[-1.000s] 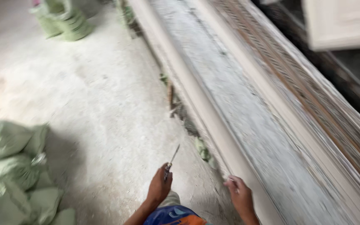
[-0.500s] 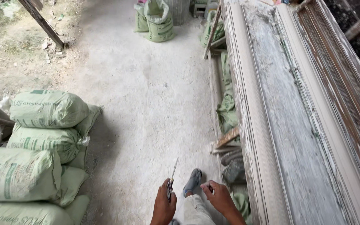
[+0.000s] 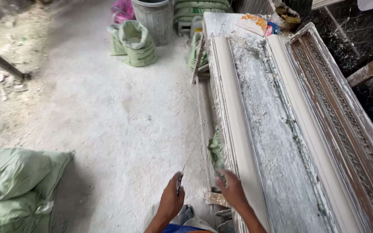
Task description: The person uses a small scraper to scrape white residue off decorative molding strips laid on a dusty workbench, working along the lengths of the pieces and repositioning them to reach new sections.
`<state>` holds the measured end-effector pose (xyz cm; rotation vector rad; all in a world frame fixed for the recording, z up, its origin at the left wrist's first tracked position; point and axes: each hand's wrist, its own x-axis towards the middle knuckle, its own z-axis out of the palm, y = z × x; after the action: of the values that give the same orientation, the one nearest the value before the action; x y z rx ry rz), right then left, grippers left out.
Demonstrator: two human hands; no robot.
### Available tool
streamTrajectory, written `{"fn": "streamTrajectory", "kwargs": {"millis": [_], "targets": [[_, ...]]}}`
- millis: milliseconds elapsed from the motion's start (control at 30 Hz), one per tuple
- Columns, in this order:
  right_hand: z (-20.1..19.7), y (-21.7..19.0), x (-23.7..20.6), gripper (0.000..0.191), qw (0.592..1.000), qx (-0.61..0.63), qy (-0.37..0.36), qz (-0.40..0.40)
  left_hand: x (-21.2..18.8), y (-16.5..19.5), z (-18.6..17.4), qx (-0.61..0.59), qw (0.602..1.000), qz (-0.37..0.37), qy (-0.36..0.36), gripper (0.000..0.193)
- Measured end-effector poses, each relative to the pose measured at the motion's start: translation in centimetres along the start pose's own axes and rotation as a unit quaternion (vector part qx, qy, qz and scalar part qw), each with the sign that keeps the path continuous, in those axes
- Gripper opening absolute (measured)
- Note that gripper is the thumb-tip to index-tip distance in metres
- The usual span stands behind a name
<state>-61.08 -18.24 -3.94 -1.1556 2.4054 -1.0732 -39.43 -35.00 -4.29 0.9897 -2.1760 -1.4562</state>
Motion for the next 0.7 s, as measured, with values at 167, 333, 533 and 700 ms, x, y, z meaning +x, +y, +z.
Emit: {"fn": "streamTrajectory", "kwargs": {"millis": [167,333,533,700], "targets": [[-4.2,4.9,11.3,0.046,0.993,-0.056,0.099,0.013,13.0,3.1,2.2,-0.024,1.000,0.009,-0.016,0.053],[-4.4,9.2,22.5,0.073,0.979,-0.136,0.102,0.115,26.8,3.9,4.8,-0.009,0.993,0.120,-0.017,0.056],[-4.0,6.1,40.1,0.120,0.920,-0.224,-0.050,0.317,43.6,7.8,5.0,0.015,0.987,0.132,-0.085,0.061],[-2.6,3.1,44.6,0.136,0.859,-0.257,-0.103,0.431,50.5,9.0,5.0,0.028,0.985,0.137,-0.104,0.059]]}}
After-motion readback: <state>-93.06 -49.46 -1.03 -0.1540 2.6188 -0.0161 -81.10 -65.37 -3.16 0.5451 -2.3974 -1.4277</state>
